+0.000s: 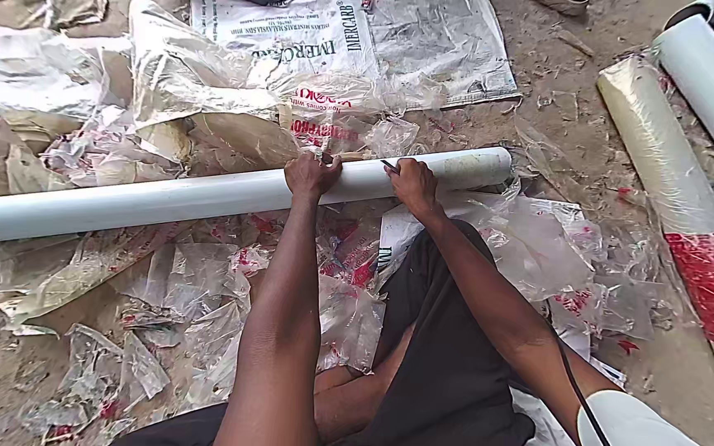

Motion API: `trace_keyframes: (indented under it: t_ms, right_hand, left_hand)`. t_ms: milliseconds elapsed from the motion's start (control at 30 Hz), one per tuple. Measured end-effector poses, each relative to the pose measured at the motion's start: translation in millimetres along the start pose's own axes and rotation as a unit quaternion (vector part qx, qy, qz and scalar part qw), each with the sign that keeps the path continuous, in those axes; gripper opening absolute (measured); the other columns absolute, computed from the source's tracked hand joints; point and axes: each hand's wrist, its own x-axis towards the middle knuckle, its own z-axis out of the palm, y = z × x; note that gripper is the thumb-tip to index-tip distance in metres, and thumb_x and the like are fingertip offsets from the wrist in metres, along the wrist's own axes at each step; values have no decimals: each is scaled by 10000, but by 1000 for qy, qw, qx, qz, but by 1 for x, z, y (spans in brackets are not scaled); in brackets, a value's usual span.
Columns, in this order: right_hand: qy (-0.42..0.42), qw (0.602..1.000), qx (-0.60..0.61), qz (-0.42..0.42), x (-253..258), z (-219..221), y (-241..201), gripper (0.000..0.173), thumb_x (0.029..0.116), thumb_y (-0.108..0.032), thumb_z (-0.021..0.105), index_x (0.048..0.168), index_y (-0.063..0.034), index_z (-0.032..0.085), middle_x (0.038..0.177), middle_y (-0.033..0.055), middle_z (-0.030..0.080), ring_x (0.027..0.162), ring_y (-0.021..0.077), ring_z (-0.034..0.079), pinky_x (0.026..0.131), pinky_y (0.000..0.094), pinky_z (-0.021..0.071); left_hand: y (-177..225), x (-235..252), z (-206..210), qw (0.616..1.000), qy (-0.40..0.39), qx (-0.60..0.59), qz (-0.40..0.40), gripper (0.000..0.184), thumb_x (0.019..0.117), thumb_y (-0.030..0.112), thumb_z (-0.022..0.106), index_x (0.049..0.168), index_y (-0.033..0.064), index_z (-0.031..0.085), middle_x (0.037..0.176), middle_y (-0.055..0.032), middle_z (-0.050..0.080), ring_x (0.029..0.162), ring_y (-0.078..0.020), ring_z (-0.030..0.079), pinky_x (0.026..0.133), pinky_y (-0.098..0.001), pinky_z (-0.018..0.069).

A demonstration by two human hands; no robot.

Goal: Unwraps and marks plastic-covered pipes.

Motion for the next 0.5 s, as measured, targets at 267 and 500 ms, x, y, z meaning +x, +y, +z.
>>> trace_keyframes:
  t_ms: [267,500]
  right_hand:
    - [-24,955,280,-92,0,-4,86,323,1034,-182,581,735,-65,555,590,-24,394,503,87,368,523,301,339]
    - [46,972,228,-32,-72,-60,198,244,994,-171,680,787,-67,606,659,-41,549,571,7,472,581,218,400]
  left_hand:
    - [5,9,-14,998,-29,-41,-29,628,993,612,447,1091,50,710,1191,-244,703,1161,-445,661,911,-698,467]
    - [-1,58,-12,993,15,-120,-2,428,1004,480,538,1187,153,745,1223,-193,718,1194,-436,650,953,-723,461]
